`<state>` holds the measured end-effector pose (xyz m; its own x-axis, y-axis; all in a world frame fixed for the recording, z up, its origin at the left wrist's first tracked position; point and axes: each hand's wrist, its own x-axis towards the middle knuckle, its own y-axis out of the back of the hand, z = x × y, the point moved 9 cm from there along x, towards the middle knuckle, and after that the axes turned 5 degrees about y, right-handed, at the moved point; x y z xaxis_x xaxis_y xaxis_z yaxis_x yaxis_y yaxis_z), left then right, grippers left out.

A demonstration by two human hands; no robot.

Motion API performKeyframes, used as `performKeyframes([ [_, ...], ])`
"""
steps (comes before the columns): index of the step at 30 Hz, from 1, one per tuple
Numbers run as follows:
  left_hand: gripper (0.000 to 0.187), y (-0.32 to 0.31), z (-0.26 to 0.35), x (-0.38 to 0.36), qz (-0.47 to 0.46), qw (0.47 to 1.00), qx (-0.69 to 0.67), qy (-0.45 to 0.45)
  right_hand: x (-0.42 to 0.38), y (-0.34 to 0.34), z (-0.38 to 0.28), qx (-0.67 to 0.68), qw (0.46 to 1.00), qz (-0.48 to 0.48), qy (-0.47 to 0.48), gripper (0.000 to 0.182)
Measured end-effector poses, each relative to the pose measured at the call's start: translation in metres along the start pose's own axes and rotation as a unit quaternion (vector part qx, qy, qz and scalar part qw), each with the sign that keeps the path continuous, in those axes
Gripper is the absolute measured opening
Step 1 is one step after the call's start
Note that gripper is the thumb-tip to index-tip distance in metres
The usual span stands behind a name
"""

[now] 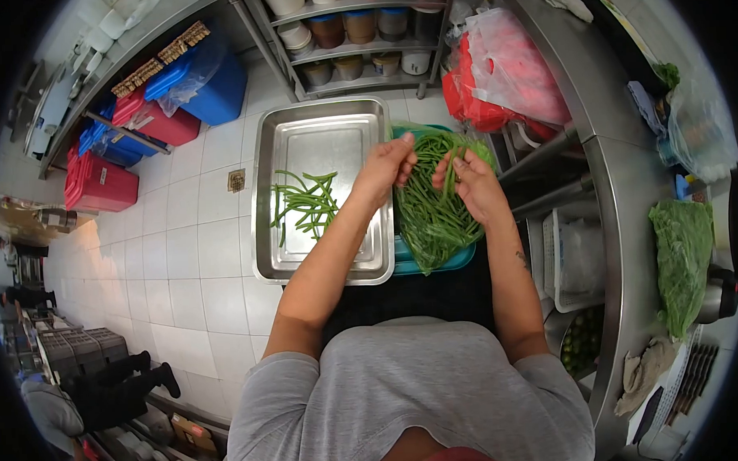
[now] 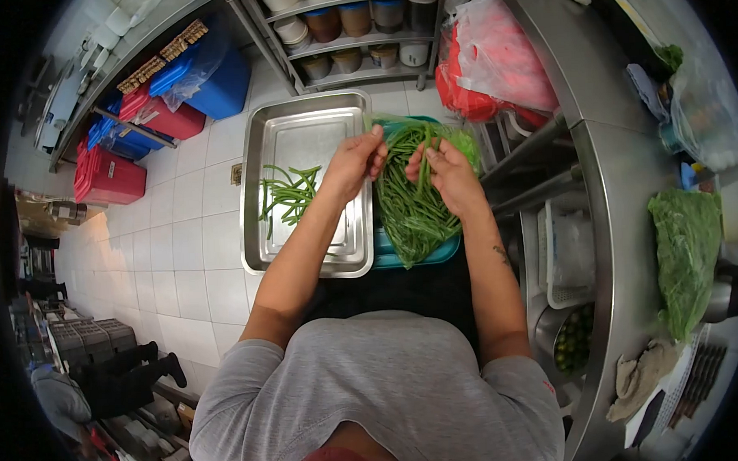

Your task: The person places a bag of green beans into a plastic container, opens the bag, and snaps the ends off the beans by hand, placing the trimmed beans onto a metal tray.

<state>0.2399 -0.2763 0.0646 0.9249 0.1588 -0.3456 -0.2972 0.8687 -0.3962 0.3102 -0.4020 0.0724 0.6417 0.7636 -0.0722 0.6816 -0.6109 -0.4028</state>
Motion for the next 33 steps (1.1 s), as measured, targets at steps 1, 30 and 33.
performKeyframes([
  [1, 0.028, 0.012, 0.001, 0.001, 0.053, 0.997, 0.063, 0.011, 0.002, -0.003, -0.005, 0.047, 0.999, 0.002, 0.001, 0.015],
  [30, 0.026, -0.008, -0.009, 0.005, 0.076, 0.982, 0.163, -0.056, -0.001, -0.003, -0.055, 0.069, 0.965, 0.136, 0.214, 0.009],
  [33, 0.026, -0.022, -0.002, -0.002, 0.022, 0.977, 0.185, -0.105, 0.0, 0.007, -0.049, 0.095, 0.961, 0.152, 0.209, 0.009],
])
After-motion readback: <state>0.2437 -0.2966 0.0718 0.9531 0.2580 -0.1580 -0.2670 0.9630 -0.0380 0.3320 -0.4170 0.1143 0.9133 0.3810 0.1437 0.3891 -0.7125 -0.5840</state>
